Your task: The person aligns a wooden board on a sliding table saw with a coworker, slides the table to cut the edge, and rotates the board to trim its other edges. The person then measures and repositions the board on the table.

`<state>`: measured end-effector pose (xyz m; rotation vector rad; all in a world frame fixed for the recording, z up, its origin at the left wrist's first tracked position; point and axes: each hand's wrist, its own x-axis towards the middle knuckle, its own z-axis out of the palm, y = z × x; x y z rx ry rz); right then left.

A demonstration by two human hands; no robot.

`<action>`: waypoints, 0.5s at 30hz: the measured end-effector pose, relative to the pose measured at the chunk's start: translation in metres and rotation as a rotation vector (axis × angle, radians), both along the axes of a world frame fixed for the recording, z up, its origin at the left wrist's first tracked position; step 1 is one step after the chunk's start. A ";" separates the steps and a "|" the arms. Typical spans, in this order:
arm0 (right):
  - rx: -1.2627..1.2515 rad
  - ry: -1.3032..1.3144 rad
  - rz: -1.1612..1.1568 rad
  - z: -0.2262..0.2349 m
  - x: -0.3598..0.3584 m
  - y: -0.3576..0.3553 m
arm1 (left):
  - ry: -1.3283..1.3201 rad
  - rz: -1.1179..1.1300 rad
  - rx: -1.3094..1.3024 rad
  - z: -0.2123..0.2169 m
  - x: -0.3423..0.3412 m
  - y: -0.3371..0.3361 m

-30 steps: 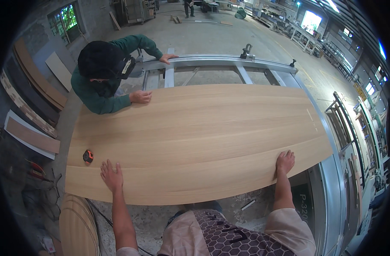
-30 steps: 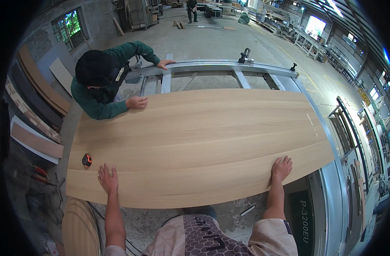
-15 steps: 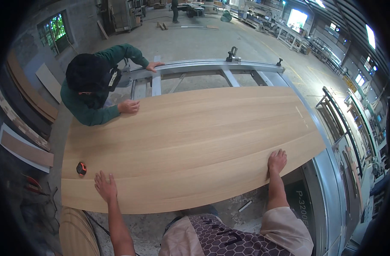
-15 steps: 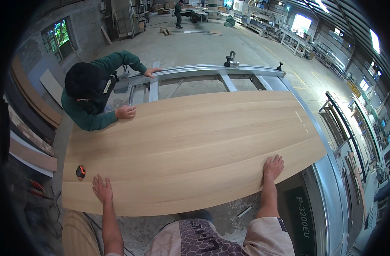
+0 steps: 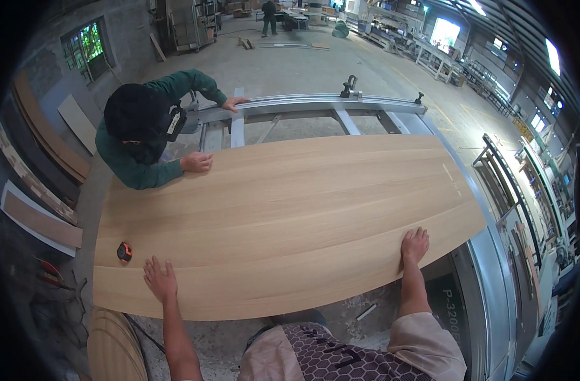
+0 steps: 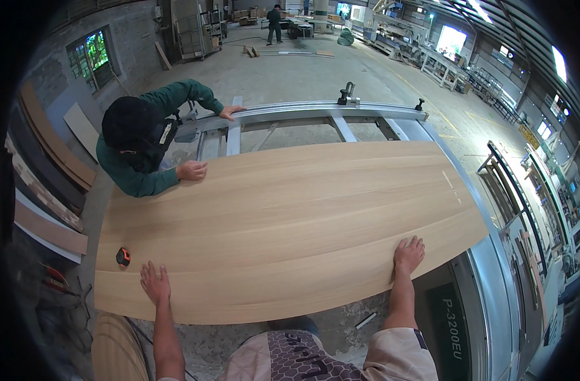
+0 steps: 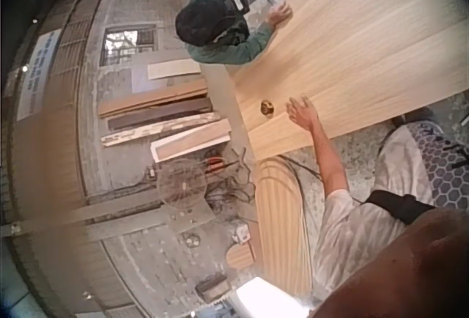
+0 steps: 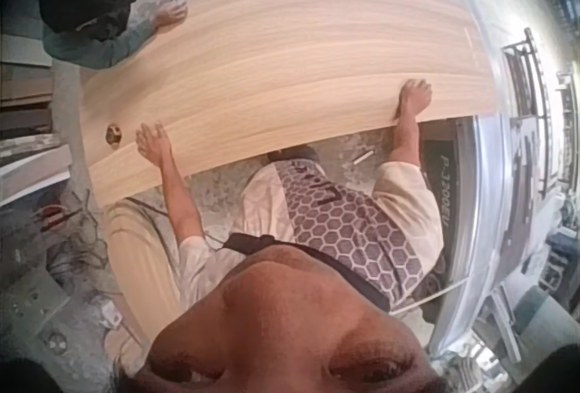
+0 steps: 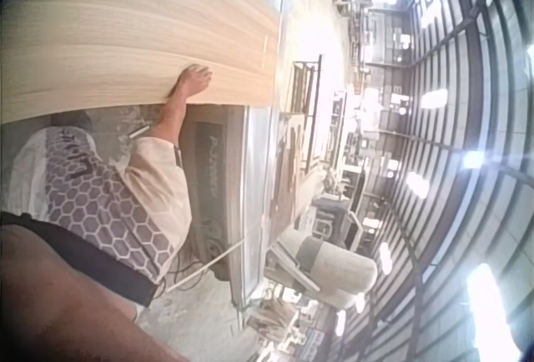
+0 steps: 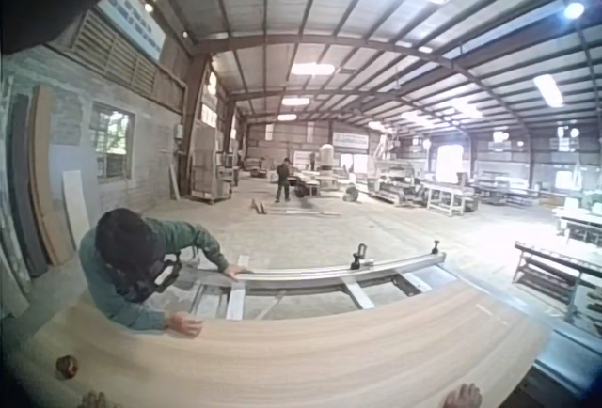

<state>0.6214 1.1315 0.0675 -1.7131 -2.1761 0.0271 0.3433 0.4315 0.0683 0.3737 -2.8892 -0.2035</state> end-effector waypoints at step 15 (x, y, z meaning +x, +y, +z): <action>0.057 -0.002 0.007 -0.005 0.004 0.005 | -0.001 -0.007 0.004 0.000 -0.001 0.002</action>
